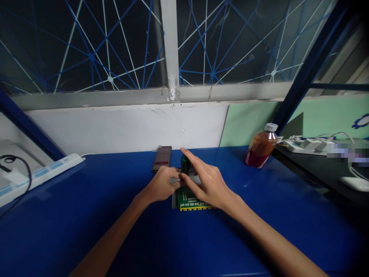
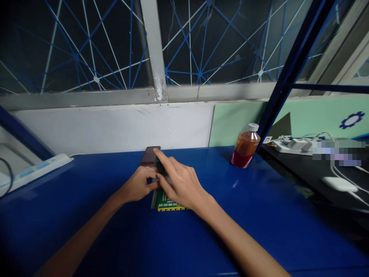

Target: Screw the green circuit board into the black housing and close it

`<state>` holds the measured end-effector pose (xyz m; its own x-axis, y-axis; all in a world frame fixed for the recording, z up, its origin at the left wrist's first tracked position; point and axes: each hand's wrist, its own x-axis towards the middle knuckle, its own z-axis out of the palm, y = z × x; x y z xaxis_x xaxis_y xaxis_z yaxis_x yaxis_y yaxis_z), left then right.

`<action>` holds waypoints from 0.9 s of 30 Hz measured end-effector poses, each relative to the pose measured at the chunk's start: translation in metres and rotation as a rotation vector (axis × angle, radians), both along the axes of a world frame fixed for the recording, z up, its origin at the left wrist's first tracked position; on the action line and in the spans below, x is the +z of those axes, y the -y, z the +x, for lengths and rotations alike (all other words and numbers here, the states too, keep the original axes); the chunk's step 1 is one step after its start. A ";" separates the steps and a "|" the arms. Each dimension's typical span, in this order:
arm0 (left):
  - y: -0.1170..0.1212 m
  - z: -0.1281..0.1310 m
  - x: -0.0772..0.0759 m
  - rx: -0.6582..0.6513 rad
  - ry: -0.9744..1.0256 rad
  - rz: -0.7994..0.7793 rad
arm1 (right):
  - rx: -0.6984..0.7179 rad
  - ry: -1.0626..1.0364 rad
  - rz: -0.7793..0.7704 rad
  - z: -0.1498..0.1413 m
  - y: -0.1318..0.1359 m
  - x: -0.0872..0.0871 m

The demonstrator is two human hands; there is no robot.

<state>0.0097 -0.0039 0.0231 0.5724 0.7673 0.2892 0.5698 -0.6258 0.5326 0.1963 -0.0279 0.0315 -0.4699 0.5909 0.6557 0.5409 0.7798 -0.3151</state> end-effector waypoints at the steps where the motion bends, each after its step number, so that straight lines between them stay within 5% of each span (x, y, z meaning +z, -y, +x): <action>1: 0.001 0.000 0.001 -0.010 0.009 -0.011 | -0.003 -0.002 -0.001 0.000 0.000 0.000; 27: -0.001 0.000 0.000 -0.069 0.094 -0.089 | -0.013 0.024 -0.023 0.002 0.001 0.004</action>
